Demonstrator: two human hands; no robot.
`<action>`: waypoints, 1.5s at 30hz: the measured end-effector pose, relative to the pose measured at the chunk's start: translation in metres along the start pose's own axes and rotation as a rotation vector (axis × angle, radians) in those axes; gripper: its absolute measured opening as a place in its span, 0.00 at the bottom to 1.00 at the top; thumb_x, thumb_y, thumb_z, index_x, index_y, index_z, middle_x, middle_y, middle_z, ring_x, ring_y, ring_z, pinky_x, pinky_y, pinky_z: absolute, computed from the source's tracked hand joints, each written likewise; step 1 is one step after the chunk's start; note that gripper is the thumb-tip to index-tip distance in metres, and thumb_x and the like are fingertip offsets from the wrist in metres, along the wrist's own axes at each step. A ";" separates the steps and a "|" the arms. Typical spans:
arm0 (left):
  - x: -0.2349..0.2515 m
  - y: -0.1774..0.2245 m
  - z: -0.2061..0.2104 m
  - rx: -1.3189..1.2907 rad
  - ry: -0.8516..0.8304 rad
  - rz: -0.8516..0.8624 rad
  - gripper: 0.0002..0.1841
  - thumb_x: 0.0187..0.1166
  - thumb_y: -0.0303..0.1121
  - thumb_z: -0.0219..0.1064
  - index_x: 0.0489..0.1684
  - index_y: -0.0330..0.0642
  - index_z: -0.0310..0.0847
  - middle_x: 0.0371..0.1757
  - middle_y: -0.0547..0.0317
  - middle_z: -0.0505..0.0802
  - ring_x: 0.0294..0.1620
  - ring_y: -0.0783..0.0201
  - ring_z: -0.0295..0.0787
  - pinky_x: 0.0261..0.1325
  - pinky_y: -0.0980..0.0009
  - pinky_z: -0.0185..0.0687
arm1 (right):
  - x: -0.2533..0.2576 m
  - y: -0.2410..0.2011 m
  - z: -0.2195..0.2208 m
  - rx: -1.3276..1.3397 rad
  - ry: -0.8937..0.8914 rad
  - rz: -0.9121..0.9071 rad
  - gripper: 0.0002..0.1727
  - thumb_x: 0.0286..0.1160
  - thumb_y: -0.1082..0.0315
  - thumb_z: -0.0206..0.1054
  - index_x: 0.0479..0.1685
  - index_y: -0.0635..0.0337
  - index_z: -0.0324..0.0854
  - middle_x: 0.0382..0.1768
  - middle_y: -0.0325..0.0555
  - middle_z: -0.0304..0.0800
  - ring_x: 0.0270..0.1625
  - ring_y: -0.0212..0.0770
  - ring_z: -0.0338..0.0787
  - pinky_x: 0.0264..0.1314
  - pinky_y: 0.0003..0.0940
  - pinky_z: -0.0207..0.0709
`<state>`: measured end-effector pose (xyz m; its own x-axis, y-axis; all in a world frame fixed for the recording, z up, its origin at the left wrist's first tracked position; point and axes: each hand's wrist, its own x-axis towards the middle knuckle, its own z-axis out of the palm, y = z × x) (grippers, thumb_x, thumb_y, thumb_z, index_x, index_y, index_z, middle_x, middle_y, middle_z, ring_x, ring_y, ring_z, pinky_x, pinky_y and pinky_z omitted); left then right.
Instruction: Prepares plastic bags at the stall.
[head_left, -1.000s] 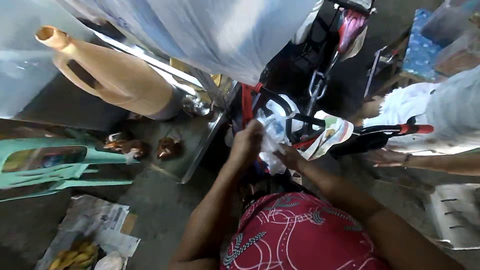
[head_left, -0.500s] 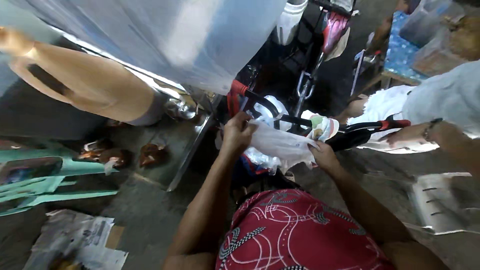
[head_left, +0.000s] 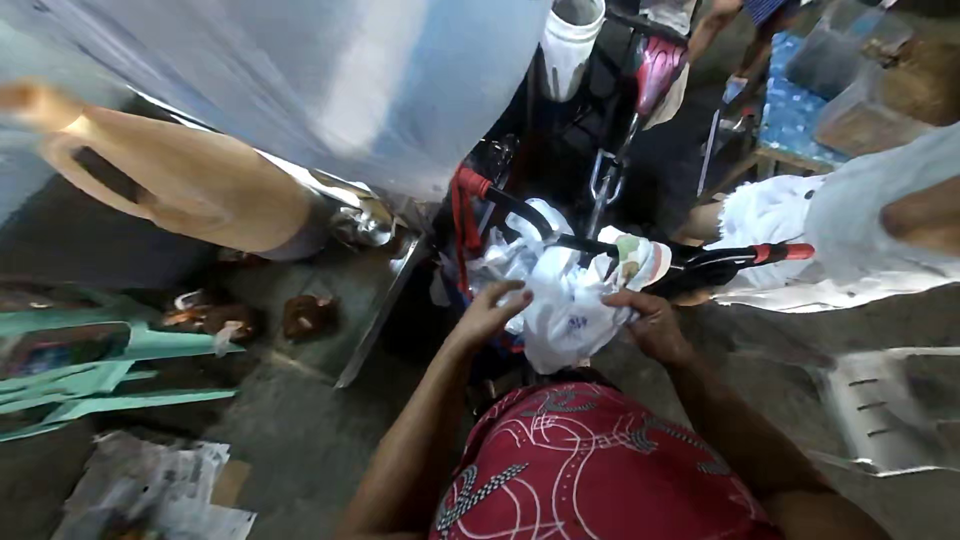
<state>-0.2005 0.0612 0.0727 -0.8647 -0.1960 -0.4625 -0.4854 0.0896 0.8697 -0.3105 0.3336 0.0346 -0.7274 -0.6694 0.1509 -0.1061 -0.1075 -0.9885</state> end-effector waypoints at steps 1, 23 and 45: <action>0.003 0.005 0.008 -0.068 0.008 -0.014 0.25 0.83 0.38 0.67 0.73 0.31 0.77 0.68 0.43 0.87 0.68 0.59 0.84 0.74 0.57 0.79 | -0.002 -0.001 0.003 0.003 -0.050 -0.012 0.16 0.71 0.81 0.60 0.50 0.65 0.91 0.56 0.40 0.95 0.62 0.27 0.90 0.71 0.31 0.82; 0.052 0.022 0.074 0.267 0.241 0.029 0.21 0.84 0.39 0.69 0.64 0.29 0.81 0.56 0.34 0.91 0.59 0.42 0.89 0.67 0.43 0.81 | 0.016 -0.029 0.007 -0.638 -0.044 0.311 0.27 0.81 0.56 0.69 0.67 0.70 0.82 0.38 0.54 0.92 0.38 0.44 0.91 0.48 0.43 0.86; 0.041 -0.019 0.104 -0.592 -0.155 -0.075 0.19 0.93 0.37 0.51 0.66 0.32 0.77 0.53 0.53 0.90 0.53 0.67 0.87 0.62 0.64 0.83 | 0.040 -0.008 0.018 -0.463 -0.235 0.530 0.45 0.64 0.52 0.80 0.80 0.71 0.69 0.66 0.60 0.86 0.67 0.45 0.87 0.72 0.41 0.80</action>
<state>-0.2402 0.1530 0.0197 -0.8613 -0.0329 -0.5070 -0.4298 -0.4851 0.7616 -0.3270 0.2944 0.0485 -0.6015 -0.6910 -0.4008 -0.0944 0.5598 -0.8233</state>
